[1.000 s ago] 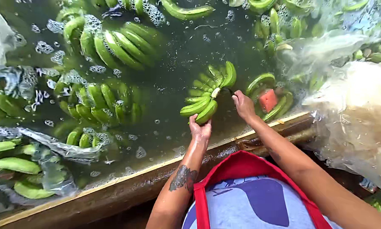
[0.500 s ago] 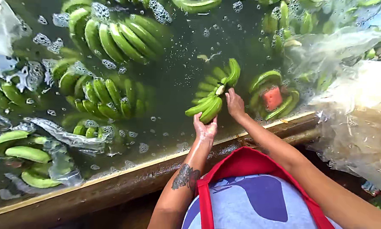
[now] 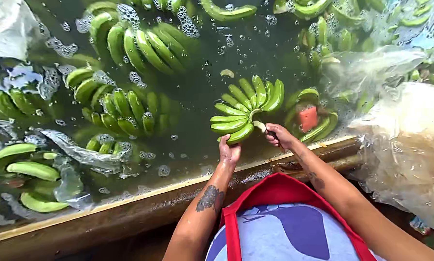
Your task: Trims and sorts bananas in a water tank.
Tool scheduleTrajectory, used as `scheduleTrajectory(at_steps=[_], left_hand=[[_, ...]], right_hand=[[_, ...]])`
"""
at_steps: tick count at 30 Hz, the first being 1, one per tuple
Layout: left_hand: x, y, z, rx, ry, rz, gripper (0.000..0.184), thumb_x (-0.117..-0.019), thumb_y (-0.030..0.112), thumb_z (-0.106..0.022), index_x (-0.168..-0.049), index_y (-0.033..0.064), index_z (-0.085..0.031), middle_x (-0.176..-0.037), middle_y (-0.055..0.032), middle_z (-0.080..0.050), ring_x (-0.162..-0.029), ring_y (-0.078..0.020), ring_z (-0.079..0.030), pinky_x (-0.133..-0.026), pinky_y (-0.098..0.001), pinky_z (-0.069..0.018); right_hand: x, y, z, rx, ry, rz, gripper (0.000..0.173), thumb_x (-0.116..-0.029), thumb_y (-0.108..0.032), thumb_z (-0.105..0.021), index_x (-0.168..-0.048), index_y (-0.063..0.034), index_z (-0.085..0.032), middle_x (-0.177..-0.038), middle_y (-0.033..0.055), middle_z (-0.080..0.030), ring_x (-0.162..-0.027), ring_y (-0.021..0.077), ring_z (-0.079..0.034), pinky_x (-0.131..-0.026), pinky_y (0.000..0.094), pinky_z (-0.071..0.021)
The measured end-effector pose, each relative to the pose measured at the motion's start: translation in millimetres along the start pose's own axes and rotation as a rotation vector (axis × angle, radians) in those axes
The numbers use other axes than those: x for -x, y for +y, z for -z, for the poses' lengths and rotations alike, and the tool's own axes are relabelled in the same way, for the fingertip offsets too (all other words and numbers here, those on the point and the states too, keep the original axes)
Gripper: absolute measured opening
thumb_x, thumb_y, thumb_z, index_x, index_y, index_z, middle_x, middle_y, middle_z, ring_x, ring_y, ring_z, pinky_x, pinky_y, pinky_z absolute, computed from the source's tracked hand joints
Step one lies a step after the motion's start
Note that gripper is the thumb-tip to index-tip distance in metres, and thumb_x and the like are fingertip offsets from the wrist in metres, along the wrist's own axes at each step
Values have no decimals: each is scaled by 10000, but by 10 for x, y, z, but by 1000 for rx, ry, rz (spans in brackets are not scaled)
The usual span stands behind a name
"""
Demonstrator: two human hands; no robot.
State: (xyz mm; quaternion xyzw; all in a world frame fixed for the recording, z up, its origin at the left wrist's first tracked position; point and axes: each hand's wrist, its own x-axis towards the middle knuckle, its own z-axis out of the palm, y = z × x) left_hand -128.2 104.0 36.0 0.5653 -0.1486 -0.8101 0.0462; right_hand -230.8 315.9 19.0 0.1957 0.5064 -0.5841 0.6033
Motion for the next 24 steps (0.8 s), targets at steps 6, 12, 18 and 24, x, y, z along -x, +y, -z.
scheduleTrajectory(at_steps=[6, 12, 18, 24], left_hand=[[26, -44, -151, 47, 7, 11, 359, -1022, 128, -364, -1373, 71, -416, -1293, -175, -556, -1153, -282, -599, -956, -457, -536], [-167, 324, -113, -286, 4, 7, 403, -1029, 53, -454, -1428, 61, -398, -1260, -197, -598, -1077, -296, -650, -895, -465, -575], [-733, 745, -84, -648, 132, -377, 758, -922, 61, -716, -1566, 116, -319, -1464, -204, -507, -1246, -319, -593, -971, -506, -559], [-801, 1174, -324, -770, -12, -403, 646, -878, -11, -689, -1468, 120, -462, -1390, -139, -599, -1145, -242, -642, -877, -431, -577]], right_hand=[[-177, 87, -127, -20, 472, 225, 242, -1125, -207, -380, -1056, -50, -551, -641, -2, -523, -460, 73, -470, -430, 212, -430], [47, 164, -237, 178, 434, -18, 228, -1106, -262, -480, -1153, -43, -522, -694, -1, -514, -488, 85, -478, -455, 235, -449], [-56, -443, -221, 948, 213, 256, 308, -1057, -294, -571, -1208, -42, -663, -945, 123, -709, -797, 236, -682, -770, 460, -576], [-655, -1120, -761, 1547, 59, 493, 434, -1049, -200, -560, -1473, -293, -573, -1206, 175, -712, -1045, 417, -698, -865, 646, -537]])
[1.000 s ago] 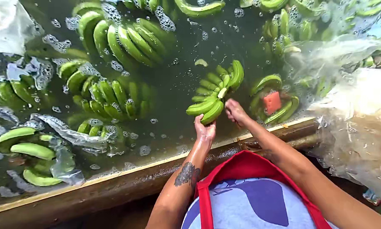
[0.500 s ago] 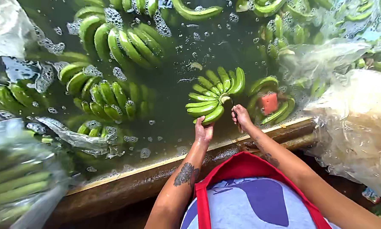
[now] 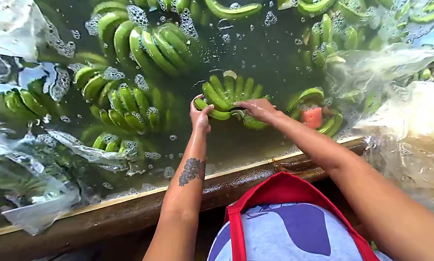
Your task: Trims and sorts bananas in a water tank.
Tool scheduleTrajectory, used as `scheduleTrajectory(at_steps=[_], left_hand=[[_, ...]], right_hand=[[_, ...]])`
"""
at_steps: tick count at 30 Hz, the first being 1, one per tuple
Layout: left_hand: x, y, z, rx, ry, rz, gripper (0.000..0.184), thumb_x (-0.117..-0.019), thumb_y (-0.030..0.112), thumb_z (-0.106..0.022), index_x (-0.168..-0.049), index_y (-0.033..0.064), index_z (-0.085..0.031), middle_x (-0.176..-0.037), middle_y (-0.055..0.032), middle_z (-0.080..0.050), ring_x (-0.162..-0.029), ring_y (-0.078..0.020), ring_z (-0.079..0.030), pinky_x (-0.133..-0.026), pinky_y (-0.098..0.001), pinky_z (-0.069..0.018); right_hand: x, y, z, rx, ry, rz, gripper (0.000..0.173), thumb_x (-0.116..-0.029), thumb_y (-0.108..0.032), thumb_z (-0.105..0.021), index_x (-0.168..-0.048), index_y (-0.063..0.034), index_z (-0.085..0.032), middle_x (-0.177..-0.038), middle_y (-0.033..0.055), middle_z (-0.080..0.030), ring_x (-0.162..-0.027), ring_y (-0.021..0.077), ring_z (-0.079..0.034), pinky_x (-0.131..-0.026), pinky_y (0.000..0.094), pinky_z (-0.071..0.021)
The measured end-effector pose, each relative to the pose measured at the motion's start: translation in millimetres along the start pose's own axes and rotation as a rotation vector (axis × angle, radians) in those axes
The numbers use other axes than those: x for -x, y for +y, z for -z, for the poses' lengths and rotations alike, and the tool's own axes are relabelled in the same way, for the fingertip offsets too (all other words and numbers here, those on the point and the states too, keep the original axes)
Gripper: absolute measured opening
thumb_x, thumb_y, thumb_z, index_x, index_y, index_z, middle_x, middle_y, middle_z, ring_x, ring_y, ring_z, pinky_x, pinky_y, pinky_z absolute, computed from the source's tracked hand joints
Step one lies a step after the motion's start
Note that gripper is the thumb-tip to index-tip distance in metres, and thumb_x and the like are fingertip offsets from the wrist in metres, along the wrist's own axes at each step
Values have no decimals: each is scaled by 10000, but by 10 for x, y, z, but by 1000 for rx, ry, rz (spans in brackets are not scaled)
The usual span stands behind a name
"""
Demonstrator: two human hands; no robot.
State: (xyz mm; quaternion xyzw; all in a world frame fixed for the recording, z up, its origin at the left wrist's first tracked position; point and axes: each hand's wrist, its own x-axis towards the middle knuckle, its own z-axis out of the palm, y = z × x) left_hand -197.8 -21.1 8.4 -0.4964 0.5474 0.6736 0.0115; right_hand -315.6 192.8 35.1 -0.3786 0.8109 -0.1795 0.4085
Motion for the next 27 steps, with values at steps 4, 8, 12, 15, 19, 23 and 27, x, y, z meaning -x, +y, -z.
scheduleTrajectory(at_steps=[4, 8, 12, 15, 19, 23, 27], left_hand=[[-172, 253, 108, -44, -111, -17, 633, -859, -31, -673, -1442, 109, -470, -1340, -126, -616, -1102, -223, -652, -846, -414, -585], [-283, 389, 177, -64, -168, 12, 623, -868, -39, -663, -1438, 128, -477, -1353, -109, -615, -1097, -215, -657, -828, -397, -586], [-136, 362, 505, -308, -202, 63, 648, -852, -44, -653, -1448, 85, -435, -1360, -184, -588, -1088, -286, -675, -852, -462, -602], [29, 209, 791, -825, -234, 39, 706, -830, -48, -745, -1467, 93, -476, -1325, -339, -569, -1142, -521, -606, -915, -722, -485], [59, 14, 493, -794, -198, -176, 838, -868, 193, -821, -1545, 2, -367, -1586, -309, -334, -1458, -475, -357, -1175, -648, -319], [-368, -319, -49, -47, -67, 73, 917, -935, 232, -753, -1626, 139, -158, -1562, -174, -419, -1362, -285, -513, -1069, -506, -501], [-456, -540, -292, 162, -59, 260, 666, -1016, 384, -627, -1543, 86, -352, -1375, -185, -595, -1212, -286, -627, -1001, -490, -545]], right_hand=[[-293, -29, 75, 120, -12, 126, 389, -1074, -201, -503, -1414, -347, -624, -1137, 183, -714, -948, 420, -701, -814, 621, -543], [-321, -298, 62, 166, -112, 73, 461, -1050, -99, -481, -1434, -318, -612, -1181, 192, -693, -1027, 423, -681, -868, 611, -536], [187, -920, 716, 204, -151, -90, 308, -1033, -100, -508, -1246, -159, -722, -1089, 188, -725, -1020, 416, -689, -815, 624, -535], [597, -576, 1010, 170, 100, -206, 424, -1055, -220, -544, -1464, -326, -572, -1152, 186, -711, -975, 418, -702, -776, 626, -544], [1108, -10, 653, 88, 53, -308, 425, -950, -178, -724, -1356, -123, -609, -1097, 243, -692, -952, 477, -684, -766, 681, -540], [1418, 47, -52, -26, -310, -328, 387, -1016, -379, -616, -1384, -264, -638, -1150, 195, -725, -1060, 454, -682, -875, 719, -501], [1537, -56, -437, -201, -475, -411, 415, -1032, -339, -602, -1433, -235, -604, -1253, 174, -697, -1172, 402, -648, -988, 661, -471]])
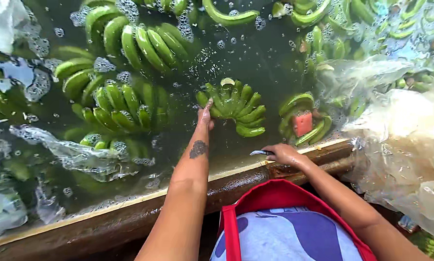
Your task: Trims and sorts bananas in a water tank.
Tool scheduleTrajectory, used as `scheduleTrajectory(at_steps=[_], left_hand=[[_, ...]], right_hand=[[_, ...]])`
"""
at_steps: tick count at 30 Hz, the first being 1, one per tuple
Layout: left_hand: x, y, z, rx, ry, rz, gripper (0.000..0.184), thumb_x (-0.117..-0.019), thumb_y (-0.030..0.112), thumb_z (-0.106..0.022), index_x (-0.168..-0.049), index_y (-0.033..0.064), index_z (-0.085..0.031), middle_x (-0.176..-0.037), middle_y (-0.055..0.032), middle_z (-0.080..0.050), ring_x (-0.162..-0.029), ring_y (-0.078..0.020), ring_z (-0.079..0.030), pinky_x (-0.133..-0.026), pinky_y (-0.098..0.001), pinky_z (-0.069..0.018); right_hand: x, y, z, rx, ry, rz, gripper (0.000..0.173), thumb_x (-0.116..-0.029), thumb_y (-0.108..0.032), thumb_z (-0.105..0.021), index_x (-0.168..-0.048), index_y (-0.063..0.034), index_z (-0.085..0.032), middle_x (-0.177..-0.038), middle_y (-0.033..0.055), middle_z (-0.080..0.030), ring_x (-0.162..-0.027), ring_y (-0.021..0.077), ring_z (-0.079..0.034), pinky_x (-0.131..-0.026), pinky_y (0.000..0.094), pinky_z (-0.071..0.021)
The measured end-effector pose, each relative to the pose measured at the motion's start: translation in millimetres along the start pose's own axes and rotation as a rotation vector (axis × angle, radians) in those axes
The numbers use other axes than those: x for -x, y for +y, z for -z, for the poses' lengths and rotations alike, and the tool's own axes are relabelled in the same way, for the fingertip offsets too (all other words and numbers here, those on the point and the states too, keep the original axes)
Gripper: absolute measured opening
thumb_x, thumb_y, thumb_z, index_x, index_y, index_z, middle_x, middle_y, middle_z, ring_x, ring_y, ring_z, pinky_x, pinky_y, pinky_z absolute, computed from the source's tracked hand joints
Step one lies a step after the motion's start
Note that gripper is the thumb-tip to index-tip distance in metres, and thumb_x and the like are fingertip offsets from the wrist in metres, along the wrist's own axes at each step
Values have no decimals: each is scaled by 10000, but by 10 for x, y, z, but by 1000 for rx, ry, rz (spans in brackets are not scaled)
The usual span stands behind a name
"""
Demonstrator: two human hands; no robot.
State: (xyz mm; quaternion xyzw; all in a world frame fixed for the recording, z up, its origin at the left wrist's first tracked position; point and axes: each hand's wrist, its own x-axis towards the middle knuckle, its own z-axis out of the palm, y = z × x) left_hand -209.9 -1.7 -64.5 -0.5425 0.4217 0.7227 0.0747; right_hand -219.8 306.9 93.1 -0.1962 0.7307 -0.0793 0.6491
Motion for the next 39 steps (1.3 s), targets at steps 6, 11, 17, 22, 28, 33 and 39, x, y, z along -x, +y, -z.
scheduleTrajectory(at_steps=[6, 11, 17, 22, 28, 33, 39], left_hand=[[877, -157, -97, 46, 102, 209, 799, -972, 533, -627, -1590, 190, -254, -1473, -213, -500, -1235, -413, -582, -913, -631, -542], [1478, -332, -243, 362, 195, 331, 595, -1042, 352, -559, -1537, 105, -340, -1501, -217, -451, -1295, -402, -542, -967, -605, -535], [1790, -448, -518, 591, 271, 321, 572, -1092, 418, -426, -1571, 140, -282, -1565, -191, -370, -1368, -365, -482, -1020, -557, -515], [1857, -502, -609, 668, 275, 313, 587, -1096, 439, -406, -1586, 158, -246, -1604, -170, -318, -1411, -351, -445, -1065, -532, -496], [1853, -611, -675, 651, 303, 313, 633, -1084, 448, -452, -1580, 104, -260, -1604, -186, -320, -1416, -351, -443, -1075, -520, -498], [1645, -561, -500, 617, 228, 308, 584, -1090, 426, -428, -1567, 127, -273, -1543, -195, -390, -1335, -355, -509, -1014, -534, -526], [1740, -484, -477, 641, 212, 375, 571, -1074, 372, -457, -1568, 154, -273, -1566, -196, -358, -1363, -396, -479, -1000, -590, -518]], right_hand=[[-357, 282, -365, -534, 235, -137, 396, -1058, -272, -545, -1374, -35, -565, -1091, 193, -674, -873, 299, -673, -820, 497, -555], [-574, 106, -398, -983, 481, -187, 324, -1078, -219, -532, -1331, -16, -544, -851, 72, -607, -590, 122, -571, -543, 279, -514], [-827, -135, -282, -966, 556, -156, 309, -1079, -222, -540, -1322, -32, -522, -826, 84, -623, -583, 144, -607, -561, 304, -553], [-967, -191, -342, -874, 546, -147, 333, -1075, -255, -539, -1331, -41, -519, -872, 110, -630, -632, 183, -622, -616, 351, -563], [-1183, -181, -202, -713, 598, -74, 385, -1043, -283, -596, -1345, -48, -558, -997, 205, -689, -802, 321, -687, -755, 514, -577], [-388, -408, -113, -654, 333, 138, 302, -1037, -213, -559, -1238, 8, -603, -934, 162, -634, -748, 244, -608, -704, 436, -530], [-475, -217, -200, -1017, 253, -138, 261, -1088, -210, -504, -1282, -38, -533, -759, 28, -523, -520, 100, -480, -479, 250, -441]])
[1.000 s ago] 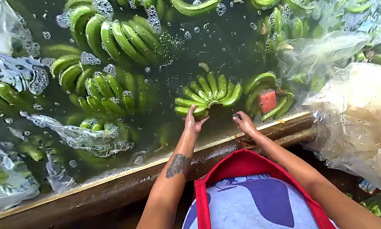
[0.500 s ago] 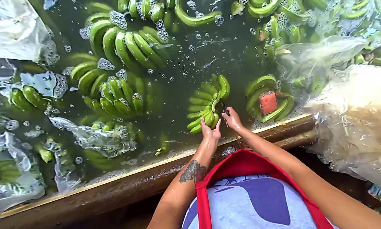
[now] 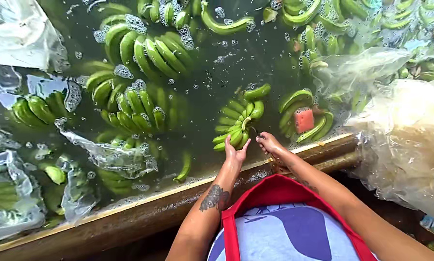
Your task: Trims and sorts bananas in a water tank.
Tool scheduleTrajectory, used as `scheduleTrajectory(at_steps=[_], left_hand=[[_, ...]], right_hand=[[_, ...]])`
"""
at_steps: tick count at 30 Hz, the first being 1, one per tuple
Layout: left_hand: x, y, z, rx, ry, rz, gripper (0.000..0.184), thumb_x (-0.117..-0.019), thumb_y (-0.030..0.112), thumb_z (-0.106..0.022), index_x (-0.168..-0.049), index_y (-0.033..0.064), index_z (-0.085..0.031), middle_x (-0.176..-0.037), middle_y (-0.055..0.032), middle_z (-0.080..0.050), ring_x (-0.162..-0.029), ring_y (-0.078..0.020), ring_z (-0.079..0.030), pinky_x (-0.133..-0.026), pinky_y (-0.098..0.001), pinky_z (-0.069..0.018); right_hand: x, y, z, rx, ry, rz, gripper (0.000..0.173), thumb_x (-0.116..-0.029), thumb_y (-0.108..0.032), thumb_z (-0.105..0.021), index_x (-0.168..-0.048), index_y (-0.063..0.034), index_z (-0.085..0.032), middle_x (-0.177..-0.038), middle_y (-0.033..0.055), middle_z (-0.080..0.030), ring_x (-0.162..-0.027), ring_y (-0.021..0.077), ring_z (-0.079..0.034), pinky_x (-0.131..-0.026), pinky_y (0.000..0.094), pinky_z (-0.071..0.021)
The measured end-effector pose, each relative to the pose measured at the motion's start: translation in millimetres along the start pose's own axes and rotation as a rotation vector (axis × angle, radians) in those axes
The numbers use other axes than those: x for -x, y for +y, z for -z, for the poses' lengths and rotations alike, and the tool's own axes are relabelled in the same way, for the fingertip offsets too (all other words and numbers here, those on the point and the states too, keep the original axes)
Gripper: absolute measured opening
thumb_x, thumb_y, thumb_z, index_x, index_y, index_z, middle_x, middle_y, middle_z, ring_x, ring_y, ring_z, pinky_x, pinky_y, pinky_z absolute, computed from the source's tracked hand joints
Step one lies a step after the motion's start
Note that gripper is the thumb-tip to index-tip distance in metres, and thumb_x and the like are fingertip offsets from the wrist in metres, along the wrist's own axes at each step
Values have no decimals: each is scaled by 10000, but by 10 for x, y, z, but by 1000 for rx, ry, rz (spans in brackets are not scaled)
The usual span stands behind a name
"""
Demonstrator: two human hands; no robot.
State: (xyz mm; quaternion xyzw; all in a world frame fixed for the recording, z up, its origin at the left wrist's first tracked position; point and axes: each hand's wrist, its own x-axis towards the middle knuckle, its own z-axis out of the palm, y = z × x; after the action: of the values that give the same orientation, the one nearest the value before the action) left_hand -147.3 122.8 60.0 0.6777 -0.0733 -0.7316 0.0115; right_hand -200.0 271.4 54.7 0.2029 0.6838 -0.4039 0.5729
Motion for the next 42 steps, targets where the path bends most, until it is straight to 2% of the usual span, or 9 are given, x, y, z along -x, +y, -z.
scheduleTrajectory(at_steps=[7, 10, 14, 16, 18, 21, 25, 32, 42], left_hand=[[-96, -220, 177, -41, -81, -35, 525, -1085, 336, -407, -1542, 101, -298, -1529, -212, -404, -1334, -383, -505, -1030, -569, -501], [-42, -280, 169, -87, -90, -47, 510, -1088, 350, -397, -1526, 100, -316, -1504, -192, -432, -1304, -334, -523, -1027, -503, -499], [-255, -355, 232, -100, -27, -218, 489, -1094, 275, -453, -1496, 12, -364, -1439, -241, -495, -1248, -358, -572, -989, -526, -534], [-443, -240, 186, -192, -8, -298, 526, -1076, 217, -511, -1524, 6, -332, -1415, -254, -520, -1210, -353, -598, -962, -510, -552], [-514, -85, 396, -310, -17, -238, 569, -1066, 233, -526, -1551, 44, -298, -1428, -243, -519, -1211, -359, -601, -948, -522, -555], [-529, 339, 353, -379, -102, -62, 575, -1068, 367, -468, -1555, 106, -306, -1483, -225, -471, -1261, -397, -561, -956, -599, -528], [-540, 570, 266, -348, -30, 32, 554, -1044, 399, -494, -1507, 118, -376, -1465, -212, -482, -1254, -392, -564, -954, -586, -534], [-575, 491, 225, -260, -3, 79, 549, -1026, 360, -508, -1500, 118, -375, -1476, -218, -465, -1281, -398, -541, -970, -594, -520], [-703, 552, 359, -562, -134, 61, 439, -1043, 272, -468, -1416, 41, -449, -1304, -244, -586, -1104, -385, -634, -866, -565, -564]], right_hand=[[-86, -97, -148, -647, -81, -150, 116, -1089, -190, -480, -1080, -87, -535, -632, -23, -467, -439, 48, -427, -389, 180, -377], [-37, -228, -238, -763, -28, -220, 190, -1095, -222, -445, -940, -119, -485, -568, -43, -401, -383, 31, -369, -344, 168, -333], [-140, -182, -257, -273, -48, 1, 198, -1115, -250, -429, -1064, -76, -509, -605, -33, -383, -434, 68, -354, -406, 221, -339], [131, -441, -200, -76, -137, 247, 212, -1092, -225, -434, -1101, -48, -550, -616, -24, -404, -451, 85, -375, -431, 258, -357], [447, -573, -113, 18, -198, 326, 221, -1090, -219, -420, -1104, -44, -555, -619, -35, -409, -458, 75, -388, -442, 254, -373], [264, -387, 144, 270, -214, 197, 284, -1119, -261, -400, -1177, -19, -537, -705, 37, -477, -520, 136, -481, -520, 308, -469], [-4, 121, -74, 508, -285, 49, 392, -1125, -340, -377, -1280, -15, -533, -836, 122, -588, -624, 212, -586, -624, 391, -535], [-54, -104, -267, 295, -263, -11, 377, -1136, -335, -345, -1250, -30, -534, -743, 50, -537, -509, 133, -504, -512, 294, -488], [-206, -269, -147, 510, -370, -10, 372, -1129, -308, -375, -1141, -17, -606, -695, 42, -523, -490, 117, -461, -485, 279, -424]])
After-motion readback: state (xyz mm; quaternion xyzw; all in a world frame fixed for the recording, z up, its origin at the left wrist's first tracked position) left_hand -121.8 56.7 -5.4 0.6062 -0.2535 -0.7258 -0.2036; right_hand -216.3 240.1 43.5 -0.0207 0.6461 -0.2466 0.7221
